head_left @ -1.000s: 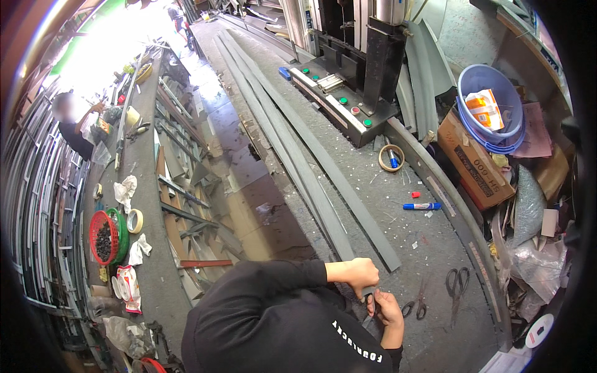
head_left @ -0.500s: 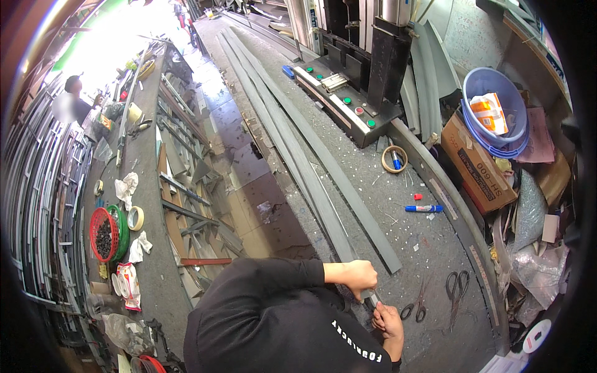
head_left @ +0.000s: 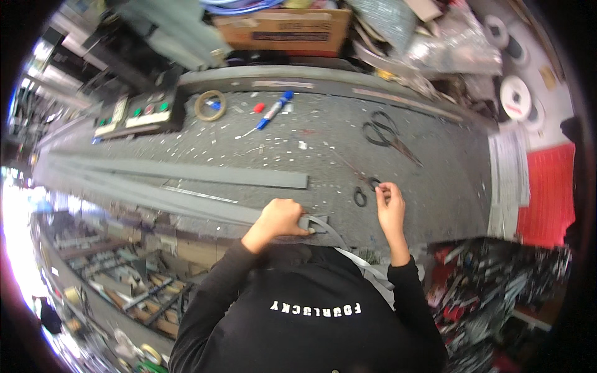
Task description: The person applies white tape to the edges of several gray metal strips on a workbench. They use a blue marker to label a strip, then continue taping and cutting the tape with scissors. The person handles the strips one at a time, aligning and pressing the tape along the edges.
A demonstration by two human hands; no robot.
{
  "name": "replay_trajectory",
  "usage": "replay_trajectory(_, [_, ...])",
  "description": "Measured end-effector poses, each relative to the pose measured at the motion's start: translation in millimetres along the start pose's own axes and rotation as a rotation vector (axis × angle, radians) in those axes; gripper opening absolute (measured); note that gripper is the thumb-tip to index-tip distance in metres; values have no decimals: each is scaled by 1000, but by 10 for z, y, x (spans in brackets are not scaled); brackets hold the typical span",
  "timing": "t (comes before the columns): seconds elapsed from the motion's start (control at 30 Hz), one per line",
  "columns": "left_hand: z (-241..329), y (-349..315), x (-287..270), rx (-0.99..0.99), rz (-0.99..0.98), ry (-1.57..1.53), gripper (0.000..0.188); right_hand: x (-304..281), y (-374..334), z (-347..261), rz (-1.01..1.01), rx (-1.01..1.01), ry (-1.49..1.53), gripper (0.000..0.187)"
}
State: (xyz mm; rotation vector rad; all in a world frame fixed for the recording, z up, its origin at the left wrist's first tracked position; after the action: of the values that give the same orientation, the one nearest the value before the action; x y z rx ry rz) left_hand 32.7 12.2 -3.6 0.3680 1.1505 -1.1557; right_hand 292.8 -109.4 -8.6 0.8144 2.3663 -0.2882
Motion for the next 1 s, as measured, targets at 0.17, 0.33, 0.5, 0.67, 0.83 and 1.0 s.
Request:
replay_trajectory(0.17, [5, 77, -98, 40, -21, -72, 57, -47, -121, -10, 165, -188, -189, 36])
replay_trajectory(0.33, [-39, 147, -106, 13, -112, -142, 54, 247, -99, -30, 72, -294, -486, 36])
replay_trajectory(0.5, [-80, 239, -164, 89, -302, -309, 48, 60, 100, -189, -406, 65, -393, 36])
replay_trajectory(0.67, [-167, 423, -246, -44, -873, -654, 39, -505, -522, -974, -375, 451, 529, 20])
replay_trajectory(0.83, [-247, 515, -287, -40, -1209, -849, 31, 7, -1486, -1323, -433, 265, 654, 21])
replay_trajectory(1.0, [-397, 624, -314, -98, -1390, -1094, 24, 477, -1701, -1009, -630, 506, 437, 55])
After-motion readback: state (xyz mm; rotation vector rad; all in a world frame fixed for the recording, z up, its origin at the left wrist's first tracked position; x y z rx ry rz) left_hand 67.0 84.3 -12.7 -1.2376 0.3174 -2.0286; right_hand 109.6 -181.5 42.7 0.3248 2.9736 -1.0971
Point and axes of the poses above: each hand's wrist, its own y-axis towards the middle knuckle, its own x-axis out of the palm, z = x × y, the point moved 3 cm from there along y, towards the middle knuckle, and after that the axes turned 3 degrees about y, right-handed, at the moved point
